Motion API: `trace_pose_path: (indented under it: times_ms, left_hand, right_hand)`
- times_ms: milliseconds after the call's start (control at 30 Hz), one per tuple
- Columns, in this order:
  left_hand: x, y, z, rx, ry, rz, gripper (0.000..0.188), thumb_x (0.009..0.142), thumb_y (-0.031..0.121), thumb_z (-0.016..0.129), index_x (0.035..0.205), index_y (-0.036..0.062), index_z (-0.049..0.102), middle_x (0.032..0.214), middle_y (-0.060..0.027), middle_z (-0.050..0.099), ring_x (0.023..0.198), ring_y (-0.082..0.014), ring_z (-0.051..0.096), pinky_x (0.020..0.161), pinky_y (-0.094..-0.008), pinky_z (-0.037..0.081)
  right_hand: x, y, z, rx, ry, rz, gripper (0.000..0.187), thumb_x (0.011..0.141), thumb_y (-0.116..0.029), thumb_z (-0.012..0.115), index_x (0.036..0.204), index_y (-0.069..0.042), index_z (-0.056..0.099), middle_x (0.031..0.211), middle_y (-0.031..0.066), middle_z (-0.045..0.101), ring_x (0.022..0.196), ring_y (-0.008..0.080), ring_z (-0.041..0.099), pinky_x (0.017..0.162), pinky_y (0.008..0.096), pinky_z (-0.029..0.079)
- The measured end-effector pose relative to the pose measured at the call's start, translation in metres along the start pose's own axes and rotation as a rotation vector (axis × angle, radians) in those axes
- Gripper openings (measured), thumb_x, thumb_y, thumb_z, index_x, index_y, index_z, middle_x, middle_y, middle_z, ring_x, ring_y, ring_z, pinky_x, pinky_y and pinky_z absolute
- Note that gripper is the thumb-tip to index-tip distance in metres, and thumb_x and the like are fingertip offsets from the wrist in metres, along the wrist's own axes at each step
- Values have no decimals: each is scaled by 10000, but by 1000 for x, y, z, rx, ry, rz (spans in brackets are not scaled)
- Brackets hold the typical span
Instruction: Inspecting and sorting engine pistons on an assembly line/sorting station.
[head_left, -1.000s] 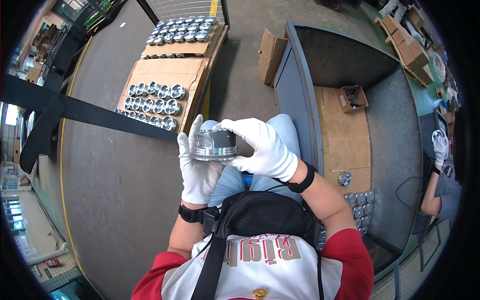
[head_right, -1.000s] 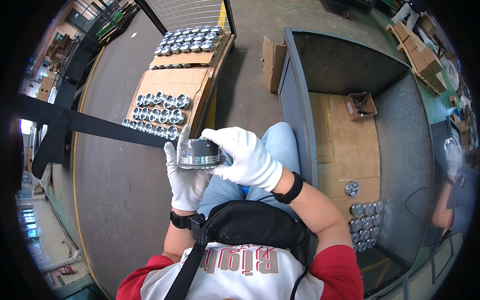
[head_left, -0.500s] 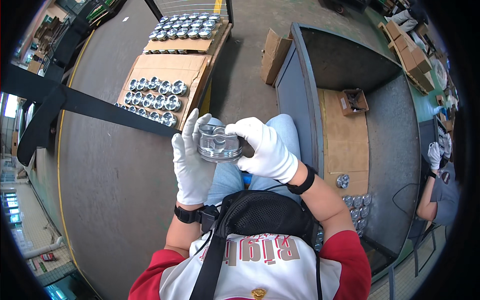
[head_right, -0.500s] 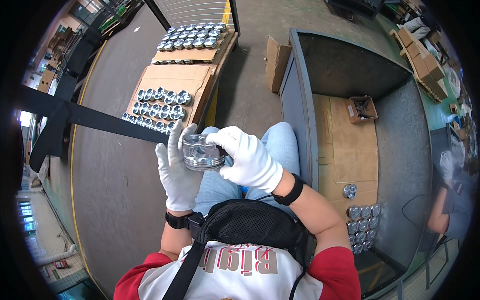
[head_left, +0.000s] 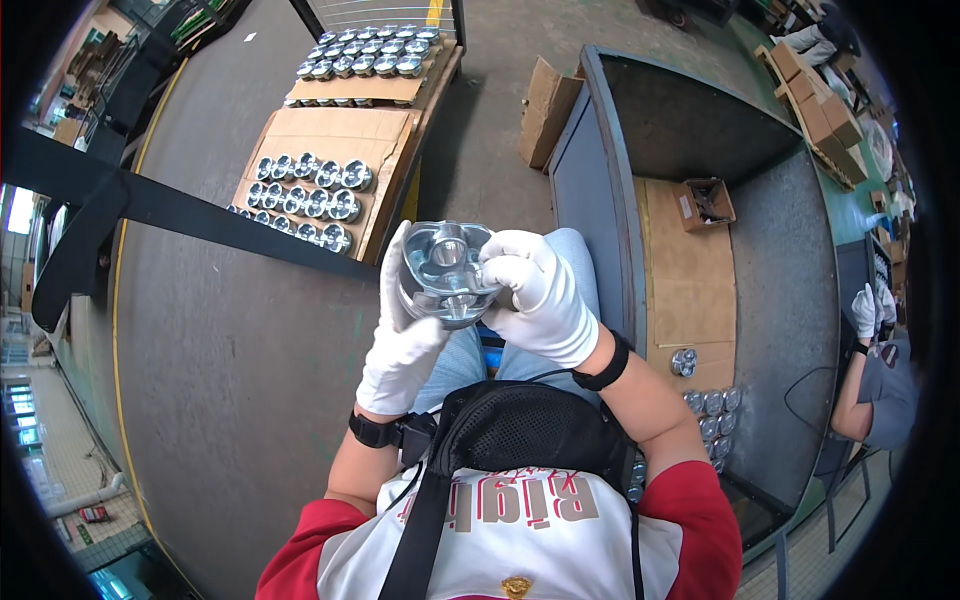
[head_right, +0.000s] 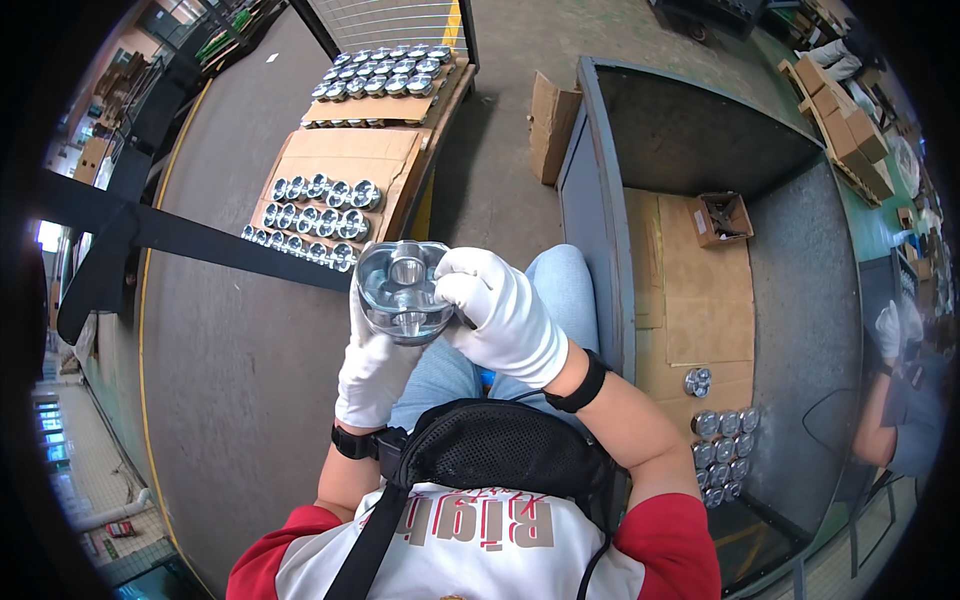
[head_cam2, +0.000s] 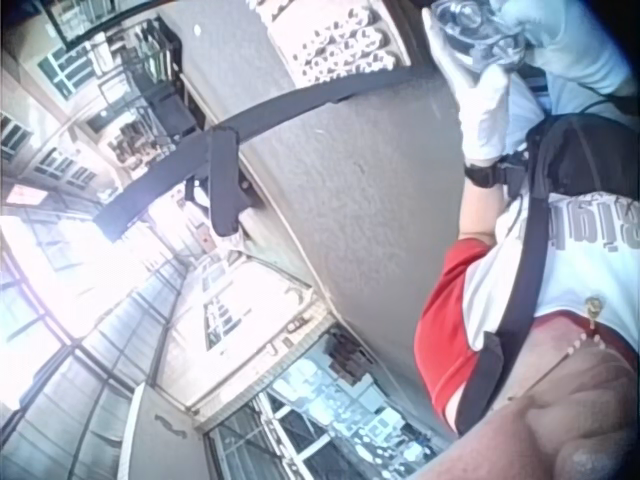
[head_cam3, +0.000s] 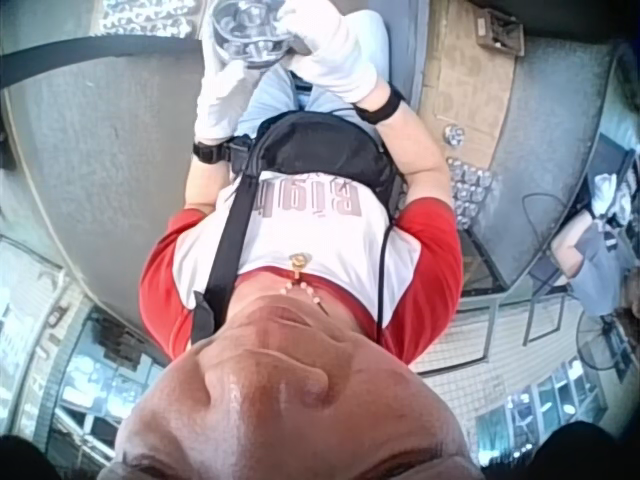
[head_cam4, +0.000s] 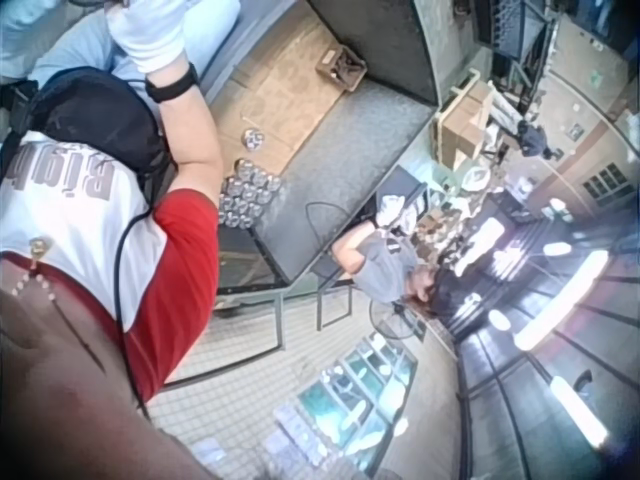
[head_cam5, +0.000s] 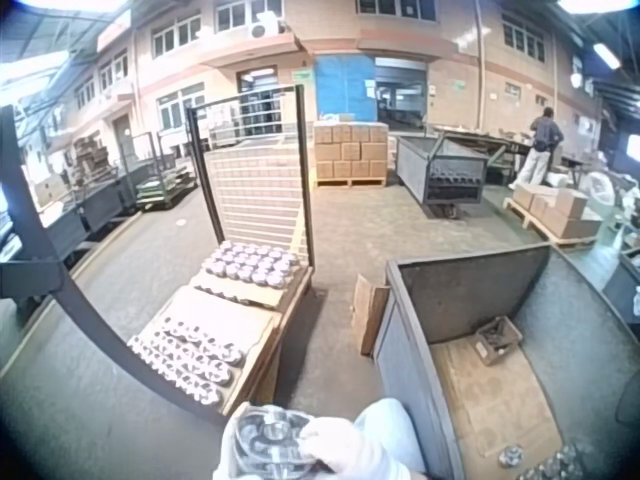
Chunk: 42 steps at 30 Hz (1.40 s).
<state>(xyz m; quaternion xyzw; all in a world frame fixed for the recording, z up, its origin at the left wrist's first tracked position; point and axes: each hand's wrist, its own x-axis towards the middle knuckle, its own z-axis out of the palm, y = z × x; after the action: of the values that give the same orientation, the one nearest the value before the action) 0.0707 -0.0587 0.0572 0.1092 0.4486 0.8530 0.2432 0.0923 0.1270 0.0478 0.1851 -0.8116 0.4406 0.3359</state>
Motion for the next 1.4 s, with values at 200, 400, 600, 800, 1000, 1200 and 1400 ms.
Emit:
trace_pose_path:
  times_ms: [200,400,600,800,1000,1200,1400]
  left_hand:
    - [-3,4,2,-429,42,-96,1060,658,20,760,1571,179,246,1506,-195,402,1384,-355,437,1130,-504,419]
    - [-2,2,-7,-715,-88,-70,1030,639,-19,753,1540,170,291,1510,-266,364,1354,-445,454,1051,-628,476]
    - [-5,-6,-20,-599,-44,-97,1006,659,49,706,1552,167,258,1469,-263,426,1243,-515,541,928,-682,536]
    - [1,-5,-14,-690,-73,-103,986,665,63,708,1544,165,272,1466,-264,429,1210,-541,549,913,-656,557]
    - [1,-4,-14,-715,-71,-125,929,677,65,700,1522,161,324,1420,-283,457,1175,-563,555,864,-587,599]
    - [0,-9,-35,-812,-139,-194,846,768,118,676,1525,59,303,1469,-270,435,1337,-433,486,1105,-582,420]
    - [7,-2,-29,-927,-15,-229,754,853,160,654,1530,173,321,1535,-191,374,1427,-440,361,1158,-673,307]
  right_hand:
    - [11,-16,-3,-12,-92,-143,583,570,-78,839,1117,-121,643,1097,107,627,891,309,644,727,408,527]
    - [9,-25,-6,113,-87,-135,729,638,-274,914,1274,-100,602,1218,138,604,957,314,661,765,404,546]
    - [3,-12,1,172,-64,-92,832,584,-287,944,1304,-72,586,1267,157,571,1054,335,647,859,409,544]
    - [4,-6,1,140,-108,-21,865,572,-267,947,1326,-68,574,1271,156,579,1077,342,639,902,407,533]
    - [5,-9,1,125,-177,89,859,589,-273,948,1330,-59,570,1269,167,582,1113,352,622,929,402,526]
    - [4,-10,5,177,-86,207,757,707,-215,912,1341,-31,540,1225,158,585,923,207,653,762,318,548]
    - [6,-11,4,507,-54,748,430,869,-43,728,1265,20,570,985,67,670,728,57,605,633,209,493]
